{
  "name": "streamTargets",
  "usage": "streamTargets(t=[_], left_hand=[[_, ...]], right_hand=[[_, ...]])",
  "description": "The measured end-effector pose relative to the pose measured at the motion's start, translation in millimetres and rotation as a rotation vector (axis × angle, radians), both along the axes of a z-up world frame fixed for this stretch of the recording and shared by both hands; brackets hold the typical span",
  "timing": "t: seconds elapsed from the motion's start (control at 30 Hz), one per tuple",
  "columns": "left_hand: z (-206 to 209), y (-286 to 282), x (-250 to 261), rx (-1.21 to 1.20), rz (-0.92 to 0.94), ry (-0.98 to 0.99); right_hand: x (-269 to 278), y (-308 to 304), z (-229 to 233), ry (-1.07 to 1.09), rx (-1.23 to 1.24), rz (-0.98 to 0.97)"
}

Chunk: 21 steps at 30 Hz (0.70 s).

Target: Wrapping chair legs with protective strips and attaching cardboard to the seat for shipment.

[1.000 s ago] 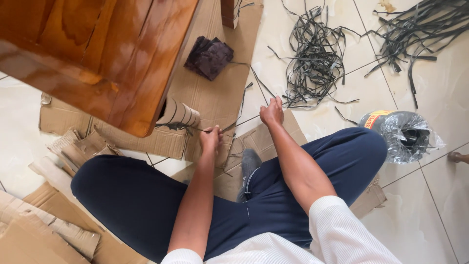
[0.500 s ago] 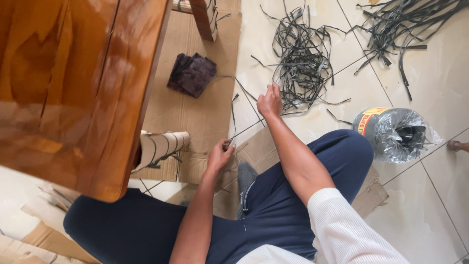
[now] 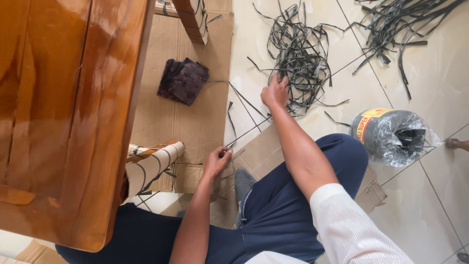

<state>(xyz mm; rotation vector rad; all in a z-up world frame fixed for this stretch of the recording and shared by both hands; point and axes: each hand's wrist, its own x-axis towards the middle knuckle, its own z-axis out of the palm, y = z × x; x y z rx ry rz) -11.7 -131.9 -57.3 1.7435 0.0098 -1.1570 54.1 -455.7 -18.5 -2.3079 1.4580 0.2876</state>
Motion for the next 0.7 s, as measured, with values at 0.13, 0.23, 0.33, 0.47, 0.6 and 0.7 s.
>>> streamTargets(t=[0.13,0.23,0.33,0.47,0.6,0.7], left_hand=[[-5.7,-3.0,0.9,0.028,-0.011,-0.023],[3.4,-6.7,4.1,0.096,-0.035,-0.055],[6.3,-7.1,2.3,0.123,-0.010,-0.034],[4.0,-6.0,-0.3,0.106,-0.008,-0.095],[1.0,-5.5,-0.5,0.101,0.000,-0.052],[-13.5,-2.4,-4.0,0.032,0.032,-0.048]], right_hand=[[-21.1,21.7,-29.8,-0.127,-0.105,0.134],[-23.9,39.8,-5.6,-0.220,-0.081,0.227],[-29.0,42.3,9.9,-0.352,-0.109,0.214],[-40.4,11.4,-27.0,-0.614,-0.278,-0.086],[-46.2,-16.8,-51.5,-0.633,-0.305,-0.381],[-67.6,-60.8,-154.9,-0.466,-0.313,-0.285]])
